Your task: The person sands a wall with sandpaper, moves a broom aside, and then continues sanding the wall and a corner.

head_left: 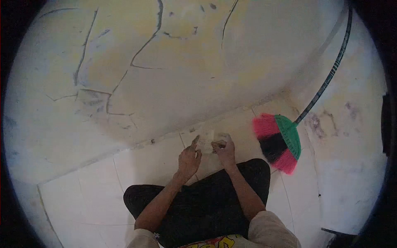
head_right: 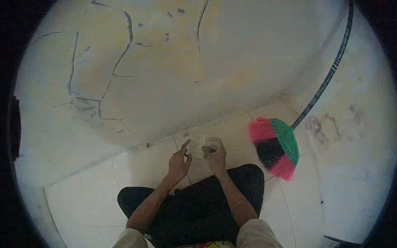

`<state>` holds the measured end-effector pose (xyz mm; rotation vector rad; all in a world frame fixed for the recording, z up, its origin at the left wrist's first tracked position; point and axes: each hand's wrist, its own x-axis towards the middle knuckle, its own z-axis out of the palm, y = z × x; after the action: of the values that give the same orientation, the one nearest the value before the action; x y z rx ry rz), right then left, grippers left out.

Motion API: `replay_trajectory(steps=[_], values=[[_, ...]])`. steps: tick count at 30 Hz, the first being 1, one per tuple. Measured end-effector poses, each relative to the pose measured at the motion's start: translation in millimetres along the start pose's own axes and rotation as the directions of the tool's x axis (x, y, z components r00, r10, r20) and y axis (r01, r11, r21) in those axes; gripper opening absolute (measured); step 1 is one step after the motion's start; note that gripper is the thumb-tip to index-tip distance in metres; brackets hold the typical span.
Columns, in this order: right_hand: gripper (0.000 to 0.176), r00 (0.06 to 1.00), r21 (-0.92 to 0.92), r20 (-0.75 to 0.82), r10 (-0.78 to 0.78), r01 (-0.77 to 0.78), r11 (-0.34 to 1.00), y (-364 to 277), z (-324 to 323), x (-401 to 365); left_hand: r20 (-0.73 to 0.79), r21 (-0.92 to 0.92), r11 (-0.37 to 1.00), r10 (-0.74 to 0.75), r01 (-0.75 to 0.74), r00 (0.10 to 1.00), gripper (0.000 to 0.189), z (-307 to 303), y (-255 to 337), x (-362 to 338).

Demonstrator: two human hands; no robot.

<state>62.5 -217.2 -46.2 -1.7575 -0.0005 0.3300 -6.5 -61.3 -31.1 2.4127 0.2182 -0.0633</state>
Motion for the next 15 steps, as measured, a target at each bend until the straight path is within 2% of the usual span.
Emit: replay_trajectory(steps=[2,3,5,8,10,12,14,15], values=[[0.041,1.000,0.029,0.013,-0.001,0.001,1.000,5,0,1,0.081,0.039,0.995,-0.097,0.094,0.992,0.058,-6,8,0],[0.040,1.000,0.016,0.015,0.008,-0.008,1.000,5,-1,1,0.083,0.039,0.995,-0.099,0.096,0.992,0.058,-5,8,0],[0.040,1.000,0.001,0.015,0.018,-0.018,1.000,6,-1,1,0.069,0.022,0.998,-0.054,0.053,0.996,0.058,-5,5,0],[0.035,0.999,0.075,0.034,0.014,-0.016,0.997,7,1,1,0.036,0.016,1.000,-0.025,0.024,0.999,0.058,1,0,-1],[0.032,1.000,0.000,0.005,0.026,-0.026,1.000,-1,1,-1,0.057,0.023,0.999,-0.037,0.036,0.998,0.059,-4,5,-1],[0.031,1.000,0.010,0.012,0.023,-0.023,1.000,-5,1,-2,0.080,0.029,0.999,-0.047,0.045,0.996,0.060,-2,4,-2],[0.030,1.000,0.023,0.017,0.019,-0.019,1.000,0,0,0,-0.038,0.080,0.995,0.056,-0.053,0.998,0.058,7,-4,-2],[0.032,1.000,0.029,0.027,-0.016,0.015,0.999,5,1,2,-0.037,0.082,0.995,0.057,-0.054,0.998,0.058,5,-3,-2]])
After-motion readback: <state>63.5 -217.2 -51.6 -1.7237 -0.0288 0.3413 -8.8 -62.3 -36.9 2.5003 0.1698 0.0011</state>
